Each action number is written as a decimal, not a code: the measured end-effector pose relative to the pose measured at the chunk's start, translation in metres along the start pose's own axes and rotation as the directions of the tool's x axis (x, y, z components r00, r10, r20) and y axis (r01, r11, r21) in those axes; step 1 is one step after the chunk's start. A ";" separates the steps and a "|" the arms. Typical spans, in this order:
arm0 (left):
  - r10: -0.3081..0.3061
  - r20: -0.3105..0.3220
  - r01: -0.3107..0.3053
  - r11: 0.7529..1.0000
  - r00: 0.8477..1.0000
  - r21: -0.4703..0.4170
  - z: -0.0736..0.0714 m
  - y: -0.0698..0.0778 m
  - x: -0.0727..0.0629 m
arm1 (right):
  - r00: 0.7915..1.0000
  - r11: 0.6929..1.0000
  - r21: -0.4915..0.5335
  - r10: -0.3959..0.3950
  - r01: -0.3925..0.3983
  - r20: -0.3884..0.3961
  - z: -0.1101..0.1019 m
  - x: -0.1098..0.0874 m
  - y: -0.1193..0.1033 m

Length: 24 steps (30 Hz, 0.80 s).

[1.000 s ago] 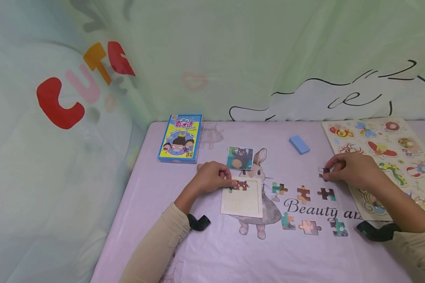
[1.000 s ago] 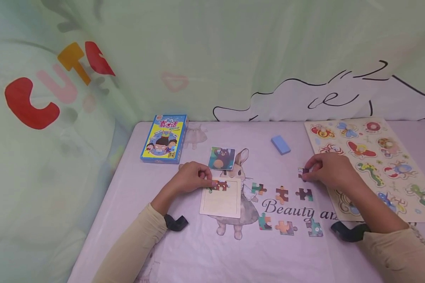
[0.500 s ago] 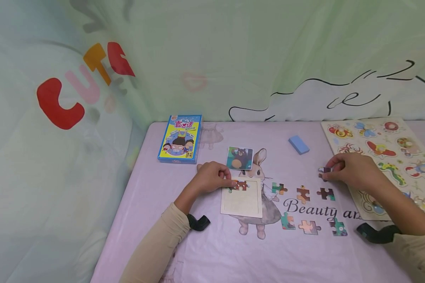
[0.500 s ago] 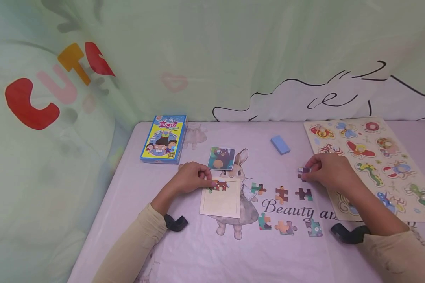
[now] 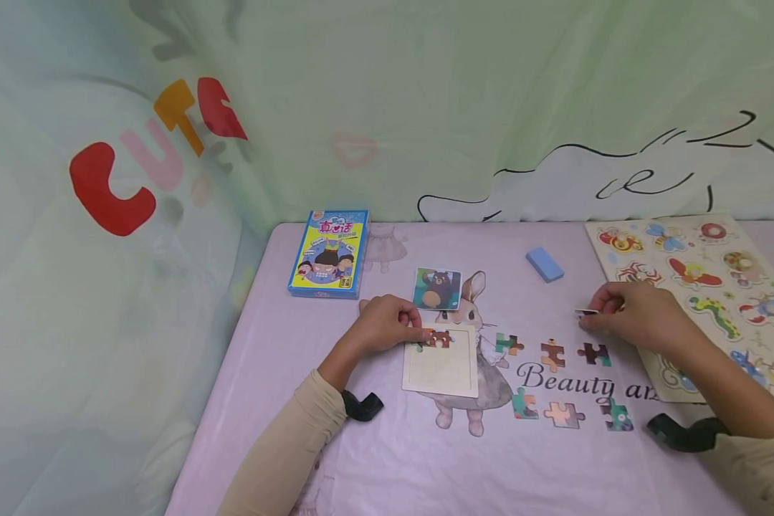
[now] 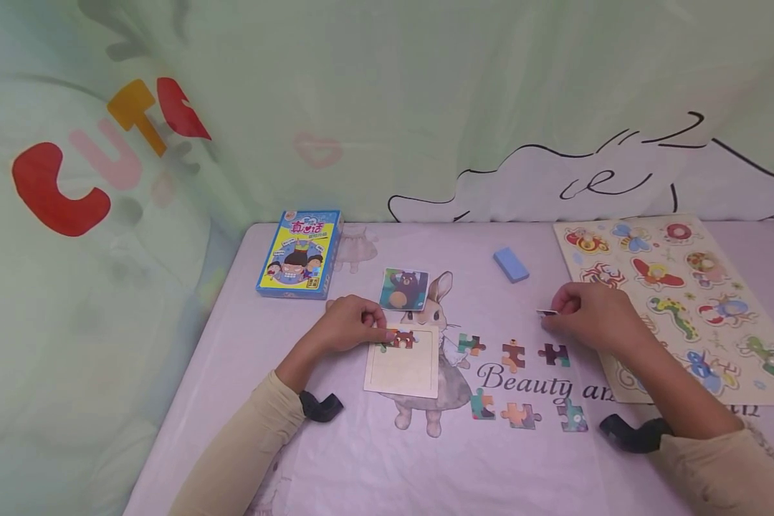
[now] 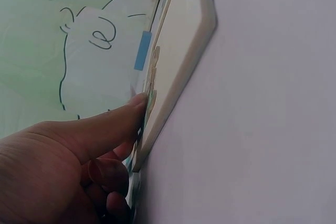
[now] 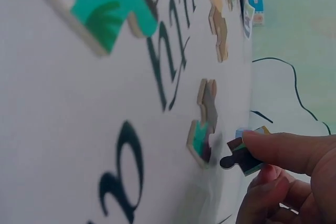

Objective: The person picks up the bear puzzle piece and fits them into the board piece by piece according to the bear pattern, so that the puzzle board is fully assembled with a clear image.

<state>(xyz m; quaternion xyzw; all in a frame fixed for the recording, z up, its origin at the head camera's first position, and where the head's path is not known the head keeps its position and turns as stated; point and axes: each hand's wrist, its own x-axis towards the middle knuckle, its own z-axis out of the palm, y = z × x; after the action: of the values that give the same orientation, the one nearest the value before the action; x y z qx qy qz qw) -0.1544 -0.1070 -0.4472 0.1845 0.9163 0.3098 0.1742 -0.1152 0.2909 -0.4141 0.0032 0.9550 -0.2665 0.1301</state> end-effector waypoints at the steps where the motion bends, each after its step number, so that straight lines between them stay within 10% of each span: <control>1: 0.000 0.001 0.000 1.000 1.000 -0.001 0.000 0.000 0.000 | 1.000 1.000 0.003 -0.003 0.003 0.001 0.000 -0.001 -0.002; 24: -0.010 0.002 0.010 1.000 1.000 -0.012 0.000 0.000 -0.001 | 0.988 0.983 0.183 -0.054 0.027 0.145 0.016 -0.006 -0.047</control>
<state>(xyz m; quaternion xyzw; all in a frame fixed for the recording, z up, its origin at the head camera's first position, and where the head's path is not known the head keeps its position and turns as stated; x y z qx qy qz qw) -0.1539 -0.1071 -0.4470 0.1791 0.9151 0.3143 0.1779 -0.1087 0.2429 -0.4021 -0.0246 0.9144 -0.3539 0.1951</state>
